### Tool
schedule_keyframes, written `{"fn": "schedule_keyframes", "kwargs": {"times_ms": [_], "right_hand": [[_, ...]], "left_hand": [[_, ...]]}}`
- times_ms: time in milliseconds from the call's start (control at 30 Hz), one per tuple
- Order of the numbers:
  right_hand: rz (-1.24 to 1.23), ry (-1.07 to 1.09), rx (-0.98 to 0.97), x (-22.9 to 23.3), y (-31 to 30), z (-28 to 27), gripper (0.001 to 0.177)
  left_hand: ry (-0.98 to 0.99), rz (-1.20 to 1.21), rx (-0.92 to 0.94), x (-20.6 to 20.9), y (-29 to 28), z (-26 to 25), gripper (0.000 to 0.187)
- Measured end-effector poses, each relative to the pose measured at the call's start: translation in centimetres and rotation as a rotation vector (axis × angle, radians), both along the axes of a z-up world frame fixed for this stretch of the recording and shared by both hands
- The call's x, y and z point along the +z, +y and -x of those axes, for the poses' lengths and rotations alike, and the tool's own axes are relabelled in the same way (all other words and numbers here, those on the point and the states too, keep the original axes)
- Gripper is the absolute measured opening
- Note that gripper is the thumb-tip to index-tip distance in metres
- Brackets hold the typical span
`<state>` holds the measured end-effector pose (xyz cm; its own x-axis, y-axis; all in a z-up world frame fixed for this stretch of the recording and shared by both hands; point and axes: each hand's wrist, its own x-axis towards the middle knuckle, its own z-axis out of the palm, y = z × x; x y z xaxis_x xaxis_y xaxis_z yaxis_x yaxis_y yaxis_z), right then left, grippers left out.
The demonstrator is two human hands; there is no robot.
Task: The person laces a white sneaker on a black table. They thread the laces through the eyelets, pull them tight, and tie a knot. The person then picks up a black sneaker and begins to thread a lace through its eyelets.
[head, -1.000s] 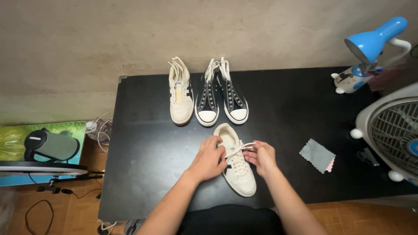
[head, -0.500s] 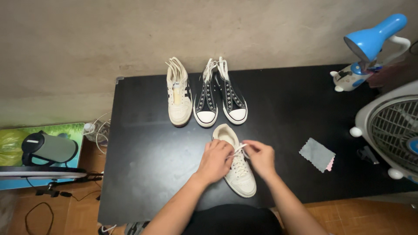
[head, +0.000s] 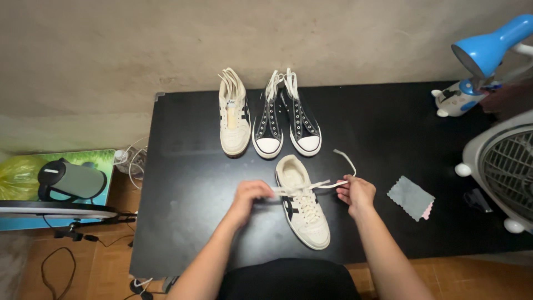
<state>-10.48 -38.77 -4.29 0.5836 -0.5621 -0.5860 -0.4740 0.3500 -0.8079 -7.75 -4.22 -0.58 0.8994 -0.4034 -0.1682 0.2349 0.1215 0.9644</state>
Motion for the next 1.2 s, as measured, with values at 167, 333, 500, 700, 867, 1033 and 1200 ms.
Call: {"fn": "schedule_keyframes", "kwargs": {"times_ms": [167,333,500,700,867,1033,1200], "right_hand": [[0.014,0.096,-0.005,-1.5,-0.3,0.9,0.013],[-0.063,0.084,0.051,-0.7,0.3,1.0,0.019],[-0.079,-0.141,0.124,1.3,3.4,1.4,0.037],[0.531,-0.370,0.543,3.8,7.6,3.3,0.016],[0.790,-0.379,0.690,7.1,9.0,4.5,0.014],[0.945,-0.423,0.750,9.2,9.7,4.9,0.015],[0.994,-0.368,0.729,8.9,10.0,5.0,0.022]], "left_hand": [[0.336,0.646,0.315,-1.0,1.5,-0.7,0.015],[0.310,0.465,0.337,-1.2,2.5,-0.9,0.012],[0.159,-0.224,0.271,-1.2,1.2,-0.5,0.016],[0.173,-1.025,0.091,1.9,-0.7,0.9,0.032],[0.182,-1.245,-0.185,5.0,-1.7,1.2,0.044],[-0.176,-1.246,-0.129,7.0,-3.5,2.7,0.040],[-0.652,-0.697,0.047,7.1,-6.3,4.1,0.022]]}}
